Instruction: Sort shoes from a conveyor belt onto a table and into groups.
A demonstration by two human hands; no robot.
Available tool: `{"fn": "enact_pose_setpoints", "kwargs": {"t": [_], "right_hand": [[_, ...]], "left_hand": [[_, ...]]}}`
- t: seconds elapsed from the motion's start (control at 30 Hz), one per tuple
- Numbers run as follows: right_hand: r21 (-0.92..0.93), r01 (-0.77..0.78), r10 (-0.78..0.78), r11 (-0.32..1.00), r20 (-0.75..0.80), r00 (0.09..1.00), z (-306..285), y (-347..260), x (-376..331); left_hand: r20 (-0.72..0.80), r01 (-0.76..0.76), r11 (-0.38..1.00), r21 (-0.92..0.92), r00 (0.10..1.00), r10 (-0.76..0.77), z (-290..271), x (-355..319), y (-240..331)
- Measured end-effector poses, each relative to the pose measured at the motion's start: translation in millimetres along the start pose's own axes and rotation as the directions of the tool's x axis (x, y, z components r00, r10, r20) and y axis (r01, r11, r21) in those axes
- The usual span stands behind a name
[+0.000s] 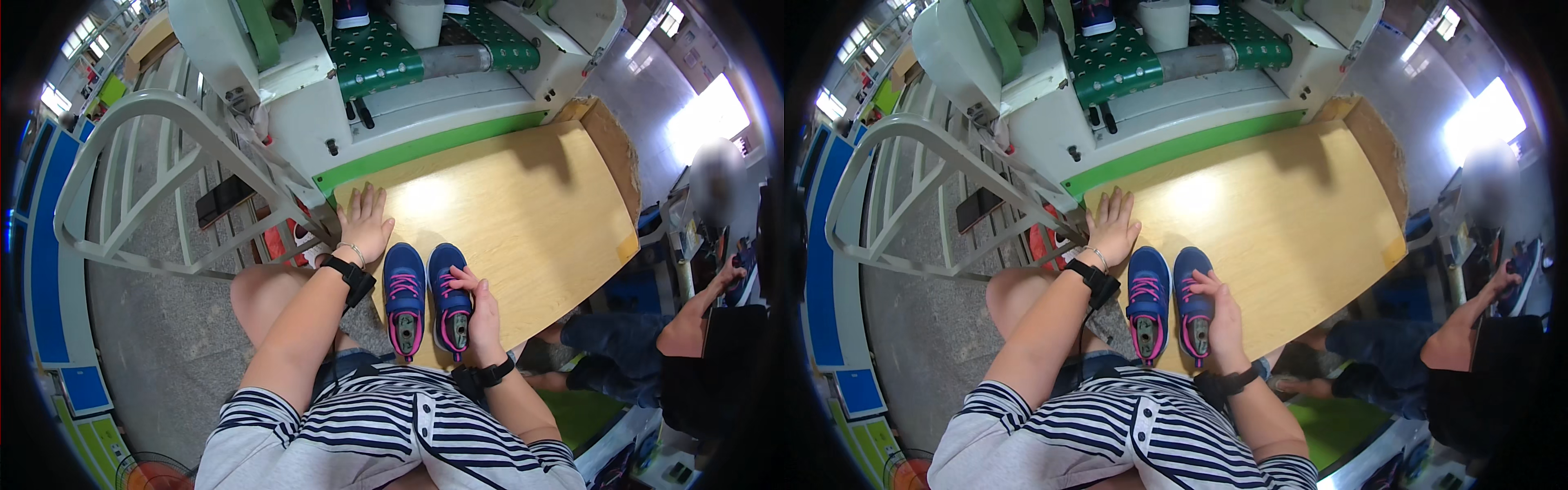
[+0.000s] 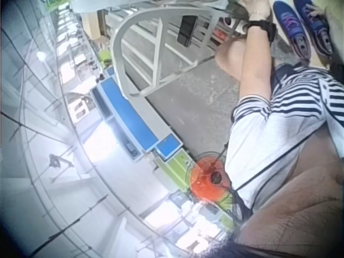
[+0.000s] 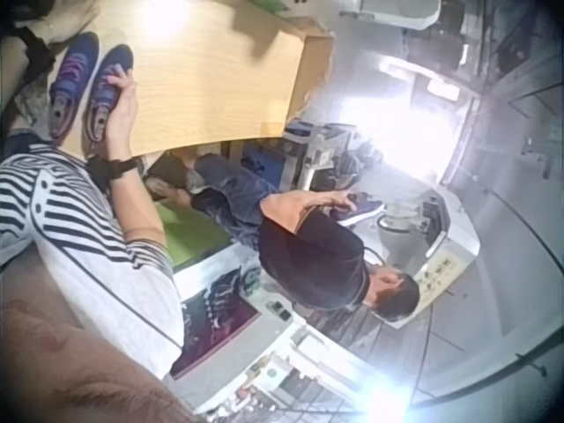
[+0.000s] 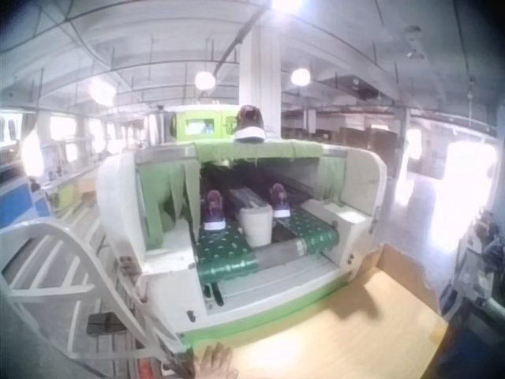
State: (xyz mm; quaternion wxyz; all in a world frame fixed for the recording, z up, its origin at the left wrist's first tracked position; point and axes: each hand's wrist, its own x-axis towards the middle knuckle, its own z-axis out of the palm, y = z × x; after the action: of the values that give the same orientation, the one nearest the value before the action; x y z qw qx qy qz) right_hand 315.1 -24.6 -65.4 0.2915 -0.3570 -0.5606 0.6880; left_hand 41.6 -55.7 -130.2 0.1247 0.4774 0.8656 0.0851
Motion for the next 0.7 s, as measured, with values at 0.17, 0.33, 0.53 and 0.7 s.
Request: {"fn": "enact_pose_setpoints", "kwargs": {"t": [0.17,0.33,0.53,0.7], "right_hand": [[-0.084,0.046,-0.046,0.995,0.000,0.999,0,1,2],[-0.158,0.179,-0.179,0.971,0.015,0.984,-19,25,3],[-0.128,0.227,-0.224,0.965,0.037,0.974,5,20,6],[-0.101,0.222,-0.226,0.970,-0.025,0.974,-4,14,2]], "left_hand": [[0.014,0.003,1.000,-0.013,1.000,-0.002,-7,1,1],[0.071,-0.029,0.999,-0.041,0.997,0.032,-8,9,20],[0.016,0.013,1.000,0.005,1.000,-0.013,-9,-8,-9],[0.065,-0.017,1.000,0.002,0.998,0.017,-8,1,8]]}}
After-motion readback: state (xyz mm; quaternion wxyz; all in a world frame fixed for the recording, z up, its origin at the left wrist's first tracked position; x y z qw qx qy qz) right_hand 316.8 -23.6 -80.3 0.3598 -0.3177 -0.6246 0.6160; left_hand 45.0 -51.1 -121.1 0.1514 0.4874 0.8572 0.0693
